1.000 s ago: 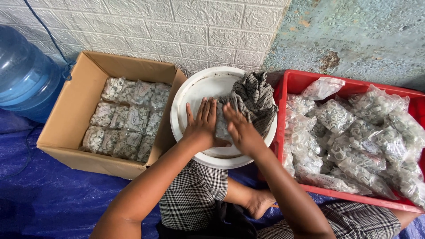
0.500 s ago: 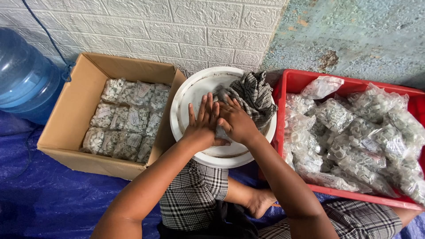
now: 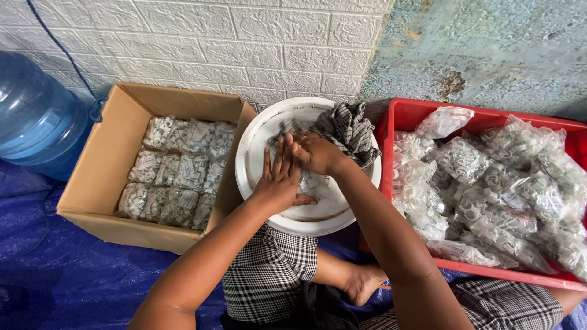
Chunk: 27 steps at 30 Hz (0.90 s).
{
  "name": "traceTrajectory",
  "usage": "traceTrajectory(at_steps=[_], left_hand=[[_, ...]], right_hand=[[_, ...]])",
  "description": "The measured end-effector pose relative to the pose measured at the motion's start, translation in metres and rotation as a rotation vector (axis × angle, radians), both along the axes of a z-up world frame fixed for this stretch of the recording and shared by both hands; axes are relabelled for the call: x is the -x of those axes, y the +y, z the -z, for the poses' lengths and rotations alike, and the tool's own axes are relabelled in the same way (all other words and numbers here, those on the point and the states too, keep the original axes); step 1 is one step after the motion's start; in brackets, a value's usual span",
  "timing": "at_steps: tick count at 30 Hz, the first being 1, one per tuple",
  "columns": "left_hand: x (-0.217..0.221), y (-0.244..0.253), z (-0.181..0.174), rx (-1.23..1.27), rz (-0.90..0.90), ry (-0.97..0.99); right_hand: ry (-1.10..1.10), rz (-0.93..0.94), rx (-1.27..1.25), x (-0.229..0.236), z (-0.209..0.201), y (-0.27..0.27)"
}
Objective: The person is taking small plastic-wrapped components from a red bin, wrapping them in a grey cloth, and then neatly packing them into a cardboard box while sitting on the floor.
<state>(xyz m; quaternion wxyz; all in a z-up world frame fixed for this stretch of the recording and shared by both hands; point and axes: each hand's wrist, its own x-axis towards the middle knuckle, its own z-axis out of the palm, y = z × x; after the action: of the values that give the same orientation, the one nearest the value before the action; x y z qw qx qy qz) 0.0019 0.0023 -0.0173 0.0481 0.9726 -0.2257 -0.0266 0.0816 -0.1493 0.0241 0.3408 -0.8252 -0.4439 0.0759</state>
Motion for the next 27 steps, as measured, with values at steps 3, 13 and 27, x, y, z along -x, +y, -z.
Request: traceTrajectory(at_steps=[3, 13, 27], left_hand=[[-0.006, 0.001, -0.009, 0.036, -0.008, 0.095], [-0.011, 0.023, -0.020, 0.135, 0.111, -0.169], [-0.004, 0.017, -0.049, 0.142, 0.060, 0.098]], right_hand=[[0.049, 0.116, -0.029, -0.002, 0.008, -0.012], [-0.341, 0.364, 0.067, 0.054, -0.035, -0.011], [0.001, 0.512, -0.079, 0.055, 0.019, -0.035]])
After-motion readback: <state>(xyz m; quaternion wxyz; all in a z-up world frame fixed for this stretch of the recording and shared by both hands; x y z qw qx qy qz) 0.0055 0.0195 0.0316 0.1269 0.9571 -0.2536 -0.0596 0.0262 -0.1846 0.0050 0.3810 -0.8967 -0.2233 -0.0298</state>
